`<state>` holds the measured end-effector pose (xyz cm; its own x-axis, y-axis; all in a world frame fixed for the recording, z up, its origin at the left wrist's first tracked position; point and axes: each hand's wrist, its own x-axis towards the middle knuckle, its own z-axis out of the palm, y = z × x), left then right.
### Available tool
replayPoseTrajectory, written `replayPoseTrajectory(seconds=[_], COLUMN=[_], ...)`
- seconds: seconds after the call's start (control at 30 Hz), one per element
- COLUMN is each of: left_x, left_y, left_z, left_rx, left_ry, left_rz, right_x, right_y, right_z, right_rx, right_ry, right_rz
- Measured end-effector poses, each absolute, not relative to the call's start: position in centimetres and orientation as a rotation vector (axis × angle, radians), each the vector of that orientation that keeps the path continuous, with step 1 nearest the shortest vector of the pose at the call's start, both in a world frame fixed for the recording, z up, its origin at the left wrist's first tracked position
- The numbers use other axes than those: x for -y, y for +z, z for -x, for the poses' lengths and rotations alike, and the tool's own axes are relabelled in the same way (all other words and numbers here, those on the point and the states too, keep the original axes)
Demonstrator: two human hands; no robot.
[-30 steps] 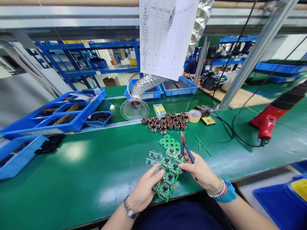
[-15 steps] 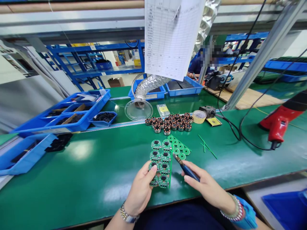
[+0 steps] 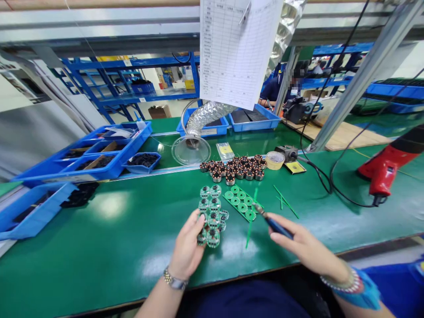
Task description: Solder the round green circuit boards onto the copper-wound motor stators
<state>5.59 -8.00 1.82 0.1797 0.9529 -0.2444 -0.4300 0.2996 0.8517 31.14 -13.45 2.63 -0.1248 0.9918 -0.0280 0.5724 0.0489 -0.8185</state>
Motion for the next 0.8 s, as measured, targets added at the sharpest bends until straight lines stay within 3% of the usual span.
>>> replayPoseTrajectory(seconds=[0.13,0.23,0.37,0.5,0.8], left_x=[5.3,4.4,4.1,3.3,0.5], left_y=[0.1,-0.9,-0.5,-0.3,-0.7], left_z=[-3.0,-2.1,-3.6,-7.9,-13.7], left_rx=[-1.140,-1.366,-1.668,-1.201,-0.875], left_ry=[1.012,0.862,0.863,0.566,0.489], left_rz=[-1.112,-1.454,-2.268,-2.921,-2.912], right_x=[12.8,12.0,10.7,10.4,13.9], right_y=[2.6,2.0,0.9,0.7,0.3], right_z=[-37.0,-39.2,-39.3,-38.7,-37.5], right_rx=[1.898,1.933,1.914,1.849,1.720], right_ry=[0.315,0.051,0.007,-0.033,0.206], right_rz=[1.986,2.305,2.521,2.525,1.978])
